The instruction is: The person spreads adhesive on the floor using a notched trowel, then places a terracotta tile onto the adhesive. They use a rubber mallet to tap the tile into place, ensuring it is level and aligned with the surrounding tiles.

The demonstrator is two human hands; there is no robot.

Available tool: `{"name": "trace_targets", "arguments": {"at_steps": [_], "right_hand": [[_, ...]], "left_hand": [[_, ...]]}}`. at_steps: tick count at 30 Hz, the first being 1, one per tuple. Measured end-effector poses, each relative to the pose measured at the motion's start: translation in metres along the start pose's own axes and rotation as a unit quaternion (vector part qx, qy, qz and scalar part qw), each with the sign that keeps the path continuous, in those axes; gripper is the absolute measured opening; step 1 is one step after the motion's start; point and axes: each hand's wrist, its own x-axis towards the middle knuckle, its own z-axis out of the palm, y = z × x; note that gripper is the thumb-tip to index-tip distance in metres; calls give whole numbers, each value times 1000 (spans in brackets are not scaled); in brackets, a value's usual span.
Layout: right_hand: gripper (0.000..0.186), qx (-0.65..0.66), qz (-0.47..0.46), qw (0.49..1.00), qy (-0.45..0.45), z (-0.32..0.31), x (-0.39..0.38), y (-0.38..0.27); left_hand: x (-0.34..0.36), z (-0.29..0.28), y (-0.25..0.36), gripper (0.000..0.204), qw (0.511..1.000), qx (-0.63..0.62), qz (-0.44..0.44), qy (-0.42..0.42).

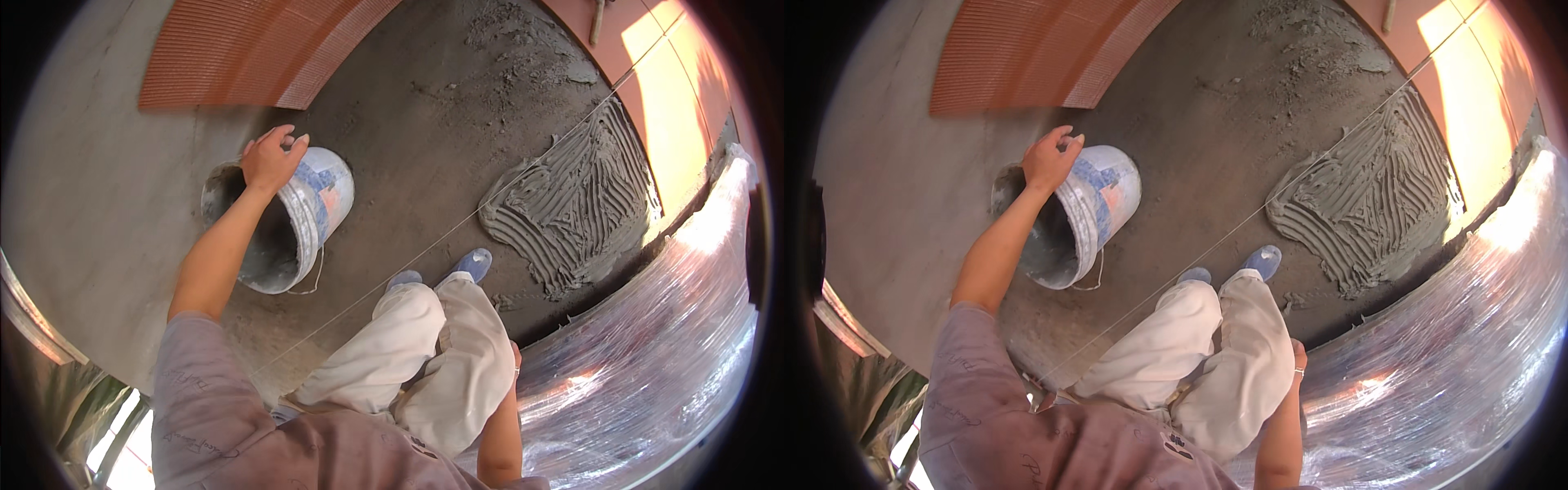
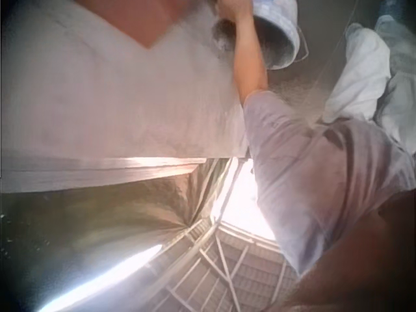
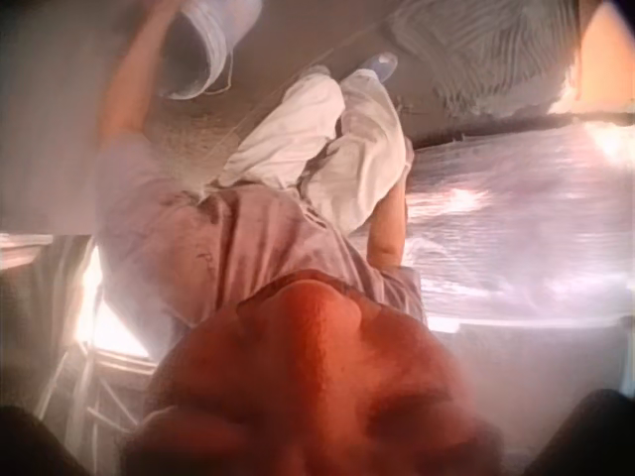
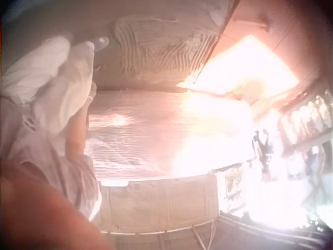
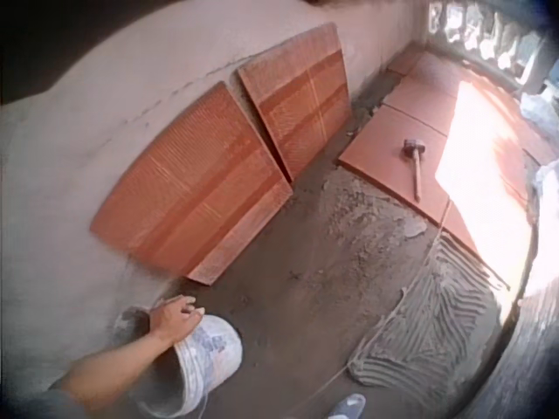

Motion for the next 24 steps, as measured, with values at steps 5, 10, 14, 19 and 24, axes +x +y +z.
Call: {"name": "trace_targets", "arguments": {"at_steps": [5, 10, 14, 19, 24], "right_hand": [[15, 11, 97, 994, -39, -29, -61, -65], [13, -19, 165, 983, -72, -48, -96, -92], [12, -41, 151, 985, -76, -54, -98, -101], [12, -40, 76, 991, -103, -43, -92, -115], [13, -54, 38, 995, -81, -31, -113, -126]], "left_hand": [[6, -3, 1, 52, 1000, 31, -2, -6], [7, -5, 4, 52, 999, 24, -25, -18], [8, -6, 5, 52, 998, 14, -42, -32], [7, -1, -1, 51, 1000, 12, -23, -7], [3, -3, -7, 52, 999, -21, 21, 13]]}}
